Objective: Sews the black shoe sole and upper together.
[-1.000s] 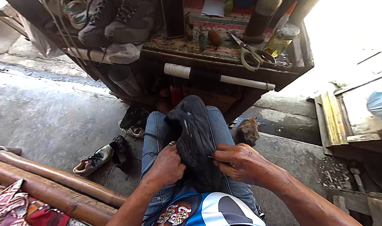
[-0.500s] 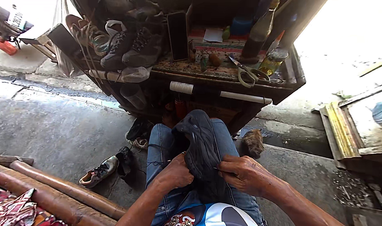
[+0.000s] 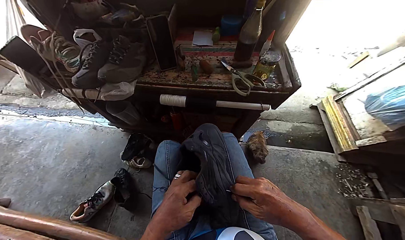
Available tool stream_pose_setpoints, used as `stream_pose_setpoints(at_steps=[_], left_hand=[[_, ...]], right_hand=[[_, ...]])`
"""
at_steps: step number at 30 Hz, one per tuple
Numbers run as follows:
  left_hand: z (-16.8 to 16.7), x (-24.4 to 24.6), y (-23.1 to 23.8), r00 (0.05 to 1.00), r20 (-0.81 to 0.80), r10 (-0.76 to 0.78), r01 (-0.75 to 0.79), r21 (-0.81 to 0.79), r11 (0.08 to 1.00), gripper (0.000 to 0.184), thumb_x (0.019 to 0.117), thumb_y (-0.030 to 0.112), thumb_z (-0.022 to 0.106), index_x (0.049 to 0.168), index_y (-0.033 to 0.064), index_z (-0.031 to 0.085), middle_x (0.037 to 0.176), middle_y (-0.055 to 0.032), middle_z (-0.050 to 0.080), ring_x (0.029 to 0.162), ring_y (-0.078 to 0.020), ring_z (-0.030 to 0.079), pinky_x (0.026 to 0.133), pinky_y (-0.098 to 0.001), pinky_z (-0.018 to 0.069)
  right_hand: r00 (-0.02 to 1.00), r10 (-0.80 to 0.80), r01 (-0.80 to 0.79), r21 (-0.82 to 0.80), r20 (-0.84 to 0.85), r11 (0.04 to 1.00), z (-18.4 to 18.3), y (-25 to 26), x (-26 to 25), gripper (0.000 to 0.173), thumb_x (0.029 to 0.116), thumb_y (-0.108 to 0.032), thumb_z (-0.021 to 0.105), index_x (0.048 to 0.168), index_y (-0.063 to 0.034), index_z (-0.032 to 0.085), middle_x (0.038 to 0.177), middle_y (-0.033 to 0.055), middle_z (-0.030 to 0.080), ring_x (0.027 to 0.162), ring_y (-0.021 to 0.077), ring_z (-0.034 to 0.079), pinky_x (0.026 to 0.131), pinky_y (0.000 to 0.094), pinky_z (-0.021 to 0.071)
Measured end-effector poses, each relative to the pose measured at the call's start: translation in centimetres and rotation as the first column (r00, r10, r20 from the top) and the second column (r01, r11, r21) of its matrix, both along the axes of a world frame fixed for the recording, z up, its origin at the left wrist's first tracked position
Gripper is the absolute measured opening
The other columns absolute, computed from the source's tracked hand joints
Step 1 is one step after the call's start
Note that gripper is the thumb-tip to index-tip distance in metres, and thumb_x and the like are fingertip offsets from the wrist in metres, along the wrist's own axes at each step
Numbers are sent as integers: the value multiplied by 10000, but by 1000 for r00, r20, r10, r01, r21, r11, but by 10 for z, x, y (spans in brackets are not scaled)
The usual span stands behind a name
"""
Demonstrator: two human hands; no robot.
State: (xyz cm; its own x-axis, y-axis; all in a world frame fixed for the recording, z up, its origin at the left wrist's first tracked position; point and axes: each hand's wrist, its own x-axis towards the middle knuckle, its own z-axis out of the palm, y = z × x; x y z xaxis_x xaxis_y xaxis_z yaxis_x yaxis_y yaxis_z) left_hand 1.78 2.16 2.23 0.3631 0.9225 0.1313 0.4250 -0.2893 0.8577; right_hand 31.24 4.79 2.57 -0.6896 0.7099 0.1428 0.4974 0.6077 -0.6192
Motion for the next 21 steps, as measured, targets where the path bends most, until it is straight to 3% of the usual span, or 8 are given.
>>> stream_pose_setpoints(at_steps=[4, 7, 10, 12, 14, 16, 18, 21], left_hand=[[11, -29, 4, 906, 422, -34, 133, -206, 969, 181, 1004, 256, 655, 950, 97, 725, 1207, -62, 649, 1061, -134, 640, 865, -279, 576], [8, -31, 10, 550, 835, -5, 435, -282, 855, 160, 1029, 229, 625, 1056, 98, 713, 1288, -100, 642, 903, -143, 700, 719, -269, 608], [-5, -9, 20, 222, 947, 232, 591, -320, 741, 172, 1030, 222, 610, 1093, 87, 697, 1158, -137, 694, 791, -138, 696, 646, -226, 572], [-9, 8, 26, 301, 876, 376, 488, -481, 729, 155, 1014, 226, 633, 1058, 99, 709, 993, -91, 698, 707, -91, 650, 604, -199, 539], [-8, 25, 31, 622, 697, 357, 212, -588, 780, 136, 1014, 166, 634, 1036, 67, 724, 888, -59, 700, 673, -63, 623, 596, -205, 529], [-9, 39, 30, 919, 358, 162, 22, -458, 888, 167, 973, 47, 595, 1056, 54, 740, 959, -24, 721, 838, -67, 678, 759, -248, 587], [-11, 51, 21, 996, 65, 68, -44, -313, 949, 214, 852, 78, 659, 1046, 99, 746, 1005, 29, 734, 972, -36, 688, 895, -276, 589], [-6, 55, 17, 998, -35, 57, -65, -302, 951, 265, 802, 135, 706, 1065, 118, 733, 1013, 66, 748, 993, 13, 686, 926, -256, 578]], right_hand=[[999, -31, 31, -4, -13, 1000, 0, -4, 8, 194, 984, -248, 553, 873, -158, 684, 757, -3, 596, 620, 108, 594, 477, 301, 463], [998, -68, 68, 25, 8, 997, 2, -8, 14, 194, 977, -254, 547, 847, -171, 665, 733, -13, 578, 594, 101, 579, 452, 292, 443], [993, -116, 115, 23, 7, 993, -5, -8, 17, 195, 975, -248, 541, 850, -169, 667, 738, -11, 587, 603, 106, 591, 457, 298, 454], [992, -125, 125, -7, -9, 992, -6, -9, 18, 190, 972, -239, 546, 845, -167, 668, 740, -11, 595, 606, 102, 594, 461, 298, 455], [992, -125, 124, -35, -11, 992, -6, -10, 20, 186, 973, -241, 553, 848, -172, 671, 746, -14, 593, 605, 98, 590, 459, 295, 457], [992, -120, 118, -55, -25, 991, -8, -11, 22, 181, 977, -232, 555, 858, -165, 674, 753, -8, 593, 612, 102, 592, 462, 297, 458], [992, -117, 115, -62, -39, 991, -10, -14, 21, 177, 983, -217, 552, 878, -153, 679, 758, 2, 593, 615, 111, 594, 466, 301, 460], [992, -115, 113, -34, -55, 993, -12, -12, 18, 166, 985, -208, 554, 897, -144, 679, 770, 10, 599, 615, 120, 598, 469, 304, 465]])
